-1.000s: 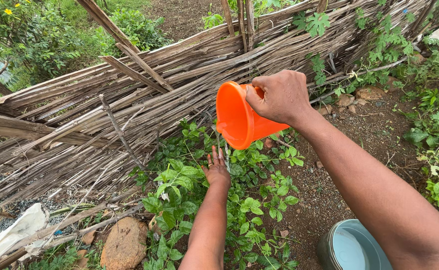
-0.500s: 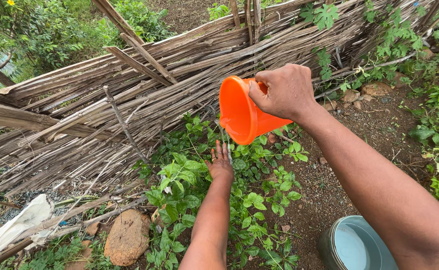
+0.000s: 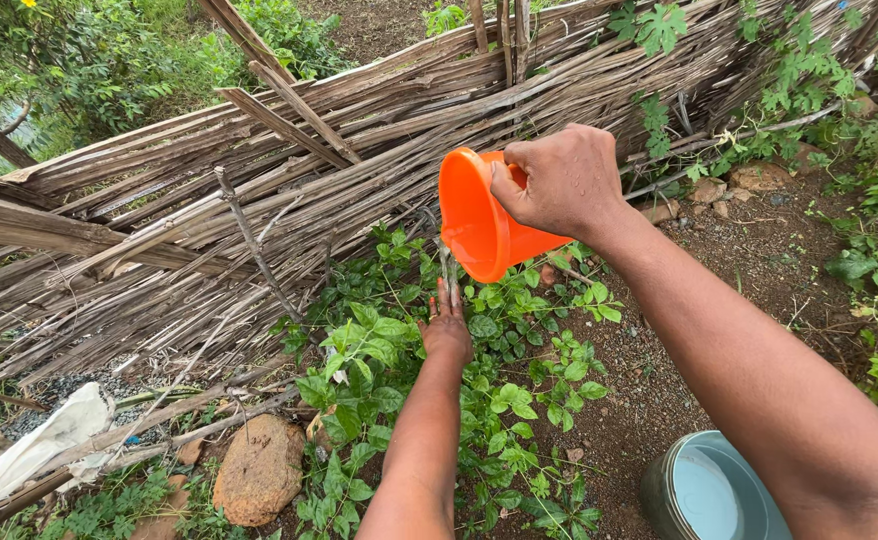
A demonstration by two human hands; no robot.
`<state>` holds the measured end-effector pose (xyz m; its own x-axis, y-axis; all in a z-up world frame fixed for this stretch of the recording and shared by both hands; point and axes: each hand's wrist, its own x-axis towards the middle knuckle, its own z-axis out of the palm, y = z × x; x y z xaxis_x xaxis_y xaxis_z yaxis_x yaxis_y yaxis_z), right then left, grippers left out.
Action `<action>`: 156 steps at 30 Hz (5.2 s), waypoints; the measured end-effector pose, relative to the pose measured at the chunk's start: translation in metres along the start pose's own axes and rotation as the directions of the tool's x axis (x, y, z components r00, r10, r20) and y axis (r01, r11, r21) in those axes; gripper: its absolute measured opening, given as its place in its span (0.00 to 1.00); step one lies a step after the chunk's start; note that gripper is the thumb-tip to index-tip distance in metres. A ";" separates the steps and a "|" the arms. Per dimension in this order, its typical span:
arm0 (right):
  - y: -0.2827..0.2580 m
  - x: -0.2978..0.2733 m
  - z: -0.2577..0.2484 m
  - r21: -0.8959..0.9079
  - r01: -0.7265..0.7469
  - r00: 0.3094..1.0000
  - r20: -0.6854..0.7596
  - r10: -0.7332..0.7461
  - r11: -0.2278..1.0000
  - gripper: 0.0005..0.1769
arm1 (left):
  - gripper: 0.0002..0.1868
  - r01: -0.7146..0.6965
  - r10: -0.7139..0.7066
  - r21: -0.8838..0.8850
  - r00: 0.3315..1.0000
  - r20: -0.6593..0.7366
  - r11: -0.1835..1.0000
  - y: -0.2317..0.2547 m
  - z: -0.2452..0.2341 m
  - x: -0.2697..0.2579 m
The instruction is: The person waters a potted plant using a mug, scoops water from a bucket into the mug, and pours water over garden plants while touching the leaves by hand.
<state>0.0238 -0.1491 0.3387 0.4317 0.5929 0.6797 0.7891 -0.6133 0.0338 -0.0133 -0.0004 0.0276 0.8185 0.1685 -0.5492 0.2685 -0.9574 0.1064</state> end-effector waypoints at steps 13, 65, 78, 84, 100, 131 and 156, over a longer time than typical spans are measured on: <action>-0.002 -0.001 0.001 -0.007 0.009 0.999 0.039 -0.009 1.000 0.17 | 0.65 -0.002 0.002 -0.034 1.000 -0.012 0.999 -0.003 -0.004 -0.002; -0.041 -0.003 -0.003 -0.077 0.182 0.980 -0.065 -0.188 0.980 0.16 | 0.66 0.005 -0.004 -0.048 1.000 0.001 0.999 -0.011 0.000 -0.011; -0.054 -0.012 -0.004 -0.058 0.194 0.979 -0.053 -0.198 0.979 0.15 | 0.64 -0.009 0.010 -0.041 0.999 0.031 0.999 -0.018 0.008 -0.016; -0.055 -0.027 -0.001 -0.079 0.096 0.994 -0.041 -0.100 0.992 0.18 | 0.61 -0.022 0.022 -0.059 1.000 0.000 0.998 -0.024 0.015 -0.029; -0.026 -0.154 -0.013 0.353 -0.665 0.676 -0.093 0.731 0.659 0.22 | 0.52 -0.025 0.009 -0.189 0.996 -0.085 0.982 -0.085 0.100 -0.009; 0.011 -0.415 -0.187 0.265 -0.939 0.166 -0.211 0.963 0.220 0.25 | 0.32 -0.455 0.432 0.274 0.891 0.143 0.847 0.112 0.138 -0.116; 0.124 -0.579 -0.209 0.210 -0.971 0.133 0.083 0.988 0.113 0.21 | 0.32 -0.509 0.503 0.252 0.859 0.093 0.823 0.359 0.156 -0.229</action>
<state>-0.2201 -0.6779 0.1024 0.8730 -0.4838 0.0625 -0.2385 -0.5352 -0.8103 -0.1833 -0.4190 0.0620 0.7913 -0.3586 -0.4953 -0.3235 -0.9329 0.1586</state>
